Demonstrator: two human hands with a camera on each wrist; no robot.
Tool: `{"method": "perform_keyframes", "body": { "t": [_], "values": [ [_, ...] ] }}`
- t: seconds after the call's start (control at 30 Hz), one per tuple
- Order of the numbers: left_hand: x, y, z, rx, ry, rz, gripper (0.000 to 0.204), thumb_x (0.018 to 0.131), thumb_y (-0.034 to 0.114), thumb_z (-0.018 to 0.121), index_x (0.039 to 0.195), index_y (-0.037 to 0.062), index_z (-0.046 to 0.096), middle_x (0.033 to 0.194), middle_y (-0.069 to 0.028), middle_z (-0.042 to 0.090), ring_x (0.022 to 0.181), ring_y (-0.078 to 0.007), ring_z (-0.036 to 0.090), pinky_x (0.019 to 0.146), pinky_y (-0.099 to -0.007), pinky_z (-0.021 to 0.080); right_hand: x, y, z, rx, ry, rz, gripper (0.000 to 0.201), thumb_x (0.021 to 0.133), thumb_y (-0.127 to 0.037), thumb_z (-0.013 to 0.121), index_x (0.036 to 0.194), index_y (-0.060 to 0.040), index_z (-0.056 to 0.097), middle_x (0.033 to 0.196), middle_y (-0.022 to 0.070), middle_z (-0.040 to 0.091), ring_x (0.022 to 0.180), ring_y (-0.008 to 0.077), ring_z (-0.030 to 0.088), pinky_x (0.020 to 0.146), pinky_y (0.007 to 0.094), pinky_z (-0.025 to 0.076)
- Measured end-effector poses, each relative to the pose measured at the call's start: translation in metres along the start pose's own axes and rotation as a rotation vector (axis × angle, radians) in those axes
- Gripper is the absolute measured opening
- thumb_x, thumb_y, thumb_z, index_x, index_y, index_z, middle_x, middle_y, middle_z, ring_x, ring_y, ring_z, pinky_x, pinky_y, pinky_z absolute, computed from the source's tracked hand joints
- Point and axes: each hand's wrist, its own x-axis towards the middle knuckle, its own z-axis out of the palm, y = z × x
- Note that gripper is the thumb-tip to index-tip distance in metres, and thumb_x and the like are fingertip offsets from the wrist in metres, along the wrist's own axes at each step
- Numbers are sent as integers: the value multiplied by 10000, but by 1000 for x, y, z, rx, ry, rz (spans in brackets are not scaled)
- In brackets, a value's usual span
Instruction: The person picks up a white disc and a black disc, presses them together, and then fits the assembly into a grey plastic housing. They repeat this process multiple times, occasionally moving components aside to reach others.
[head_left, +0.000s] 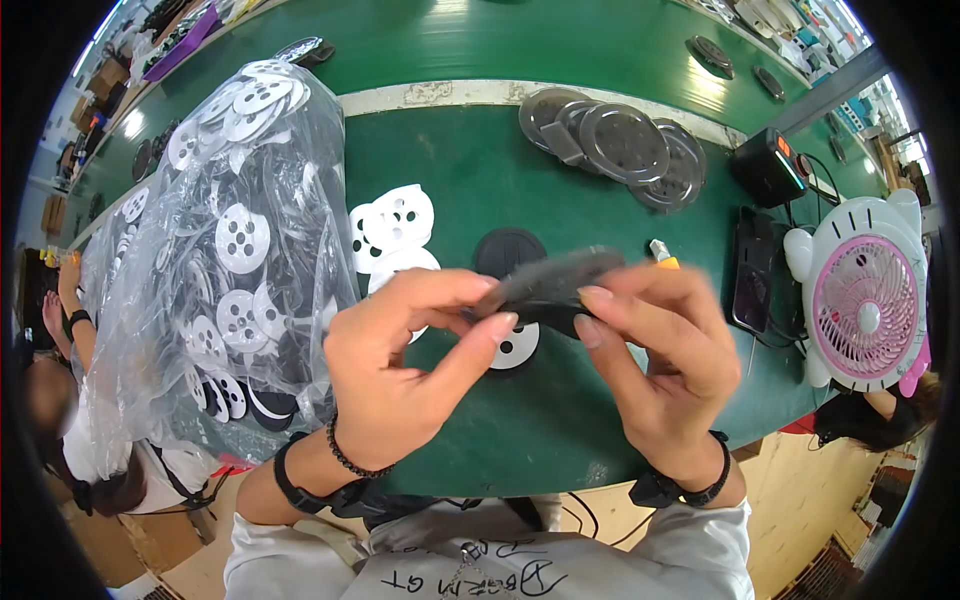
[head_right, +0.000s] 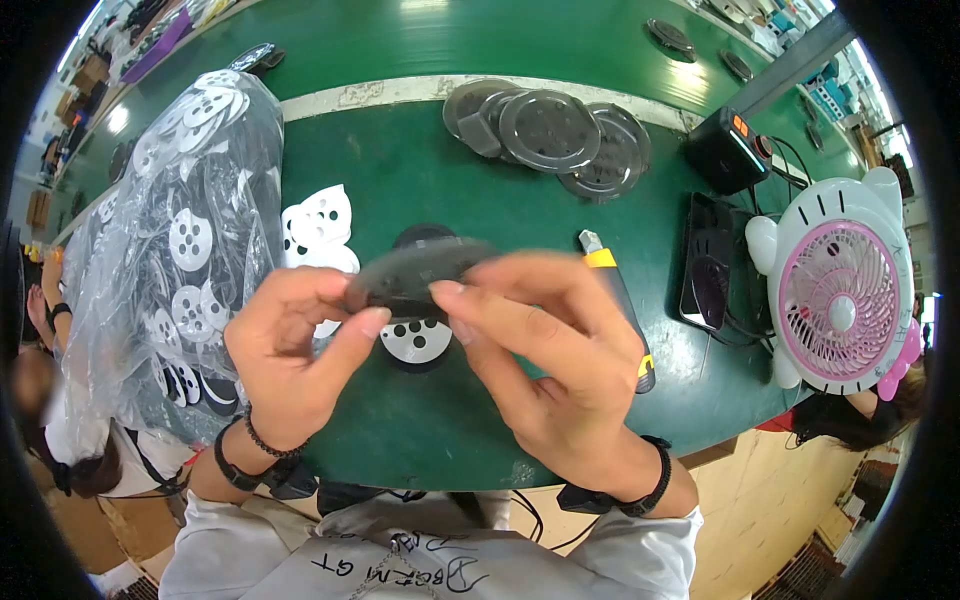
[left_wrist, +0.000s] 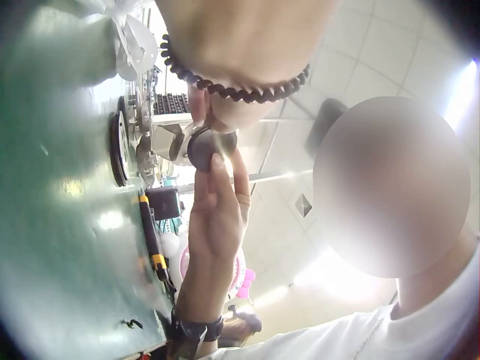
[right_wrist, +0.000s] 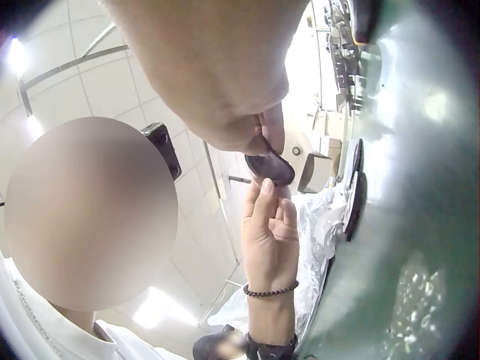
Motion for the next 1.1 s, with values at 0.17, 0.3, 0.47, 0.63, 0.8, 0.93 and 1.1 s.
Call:
{"method": "perform_keyframes", "body": {
  "t": [0.17, 0.3, 0.47, 0.63, 0.8, 0.93, 1.1],
  "values": [
    [-1, 4, 5, -168, 46, -88, 275, 842, -91, 751, 1091, -38, 647, 972, -121, 718, 862, -148, 714, 737, -254, 579, -8, -9, 11, 307, 168, 337, 413, 785, 136, 760, 1175, 20, 687, 1003, 121, 707, 934, 187, 694, 741, 281, 621],
    [-3, 2, 6, -189, 4, -117, 290, 855, -119, 717, 1103, -36, 590, 990, -131, 705, 897, -150, 702, 781, -264, 572, -12, -2, 2, 378, 128, 364, 255, 839, 99, 753, 1071, 62, 654, 1013, 125, 703, 902, 160, 705, 809, 299, 625],
    [-3, 0, 9, -204, 54, -88, 271, 852, -104, 733, 1086, -32, 614, 969, -126, 717, 872, -150, 715, 754, -259, 581, -9, -4, 2, 508, 113, 483, 220, 845, 64, 770, 1031, 57, 650, 922, 100, 708, 818, 147, 715, 753, 270, 608],
    [-3, 2, 7, -170, -2, -134, 307, 874, -128, 689, 1120, -20, 541, 994, -119, 700, 875, -132, 686, 766, -251, 555, -6, -4, 1, 585, 115, 575, 209, 844, 64, 772, 1016, 53, 653, 927, 104, 705, 812, 143, 714, 725, 257, 604],
    [-3, 5, 7, -186, -20, -155, 299, 874, -122, 692, 1112, -20, 542, 972, -116, 704, 843, -126, 685, 736, -242, 553, -6, 1, 3, 455, 155, 490, 206, 837, 67, 777, 1000, 52, 652, 913, 111, 708, 806, 142, 718, 701, 244, 602],
    [-2, 8, 8, -200, -38, -205, 299, 874, -111, 698, 1111, -18, 541, 956, -114, 706, 817, -119, 681, 713, -235, 549, -4, 0, 2, 400, 175, 440, 197, 828, 71, 783, 962, 53, 639, 880, 102, 707, 794, 140, 722, 688, 231, 599],
    [-4, 7, 11, -267, -11, -221, 274, 862, -96, 728, 1091, -28, 594, 955, -118, 718, 856, -133, 707, 726, -244, 580, -4, 1, 2, 373, 185, 449, 201, 820, 69, 791, 938, 46, 630, 863, 93, 702, 770, 128, 716, 682, 222, 592]
  ]
}}
